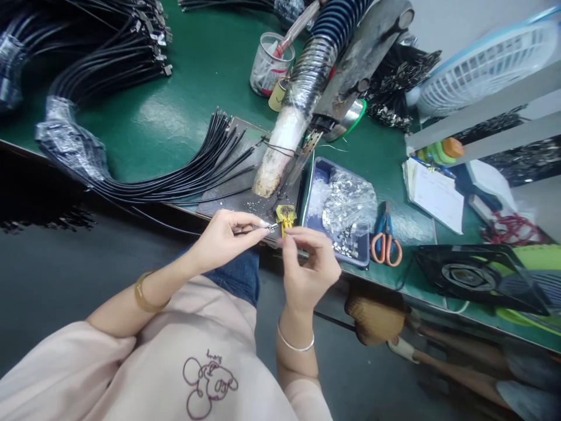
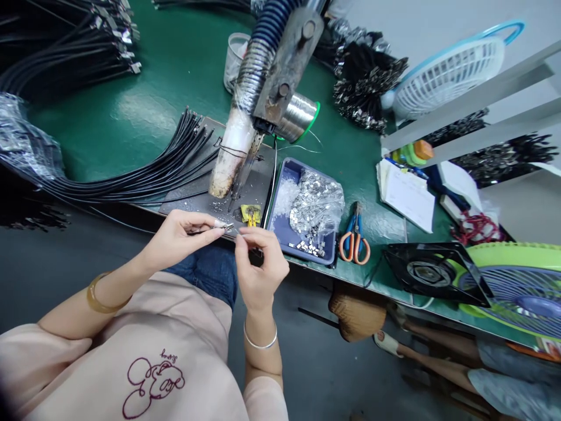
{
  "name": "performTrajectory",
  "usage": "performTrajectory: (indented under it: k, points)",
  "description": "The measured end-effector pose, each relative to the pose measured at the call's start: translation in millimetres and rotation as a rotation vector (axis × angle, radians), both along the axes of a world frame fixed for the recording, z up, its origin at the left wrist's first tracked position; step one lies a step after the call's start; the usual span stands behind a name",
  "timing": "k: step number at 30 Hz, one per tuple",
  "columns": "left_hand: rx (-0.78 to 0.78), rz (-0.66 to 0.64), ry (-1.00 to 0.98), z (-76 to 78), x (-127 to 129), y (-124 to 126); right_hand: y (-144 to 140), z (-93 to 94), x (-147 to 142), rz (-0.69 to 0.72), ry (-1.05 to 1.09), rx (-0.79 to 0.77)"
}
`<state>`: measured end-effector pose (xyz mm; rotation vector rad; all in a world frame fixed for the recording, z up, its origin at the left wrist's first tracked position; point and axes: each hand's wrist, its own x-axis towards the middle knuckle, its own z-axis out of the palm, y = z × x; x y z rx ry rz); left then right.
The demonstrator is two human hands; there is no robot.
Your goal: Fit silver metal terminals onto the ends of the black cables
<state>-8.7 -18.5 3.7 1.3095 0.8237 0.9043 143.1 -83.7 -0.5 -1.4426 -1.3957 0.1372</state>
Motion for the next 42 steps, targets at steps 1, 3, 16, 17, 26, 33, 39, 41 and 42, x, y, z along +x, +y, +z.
performTrajectory:
  k: [1,3,16,17,26,33,39,41,42]
  points:
    - [-0.006,0.008,-0.014,-0.3,1,1,2,-0.7,-1,0.044,-0.029,-0.001]
    - [-0.014,0.031,-0.029,-0.9,3,4,6,-1.2,-5,0.087,-0.072,0.021]
    - [0.013,0.083,0.035,0.7,8,17,21,2.3,-7,0.042,-0.240,0.062]
    - [0.014,0.084,0.032,1.6,8,18,22,2.7,-7,0.043,-0.242,0.067]
    - [0.002,0.093,0.049,6.3,9,19,19,6.0,-7,0.051,-0.238,0.052]
    - [0.036,0.049,0.119,-0.2,7,17,15,2.7,-3,0.099,-0.227,0.029]
    - [0.083,-0.104,0.166,2.0,2,11,3,7.5,3,0.097,-0.190,-0.024]
    - [0.184,-0.206,0.227,2.9,-3,8,-7,10.0,6,0.026,-0.174,0.032]
    - [0.239,-0.254,0.260,2.8,-6,7,-12,11.7,7,-0.031,-0.165,0.113]
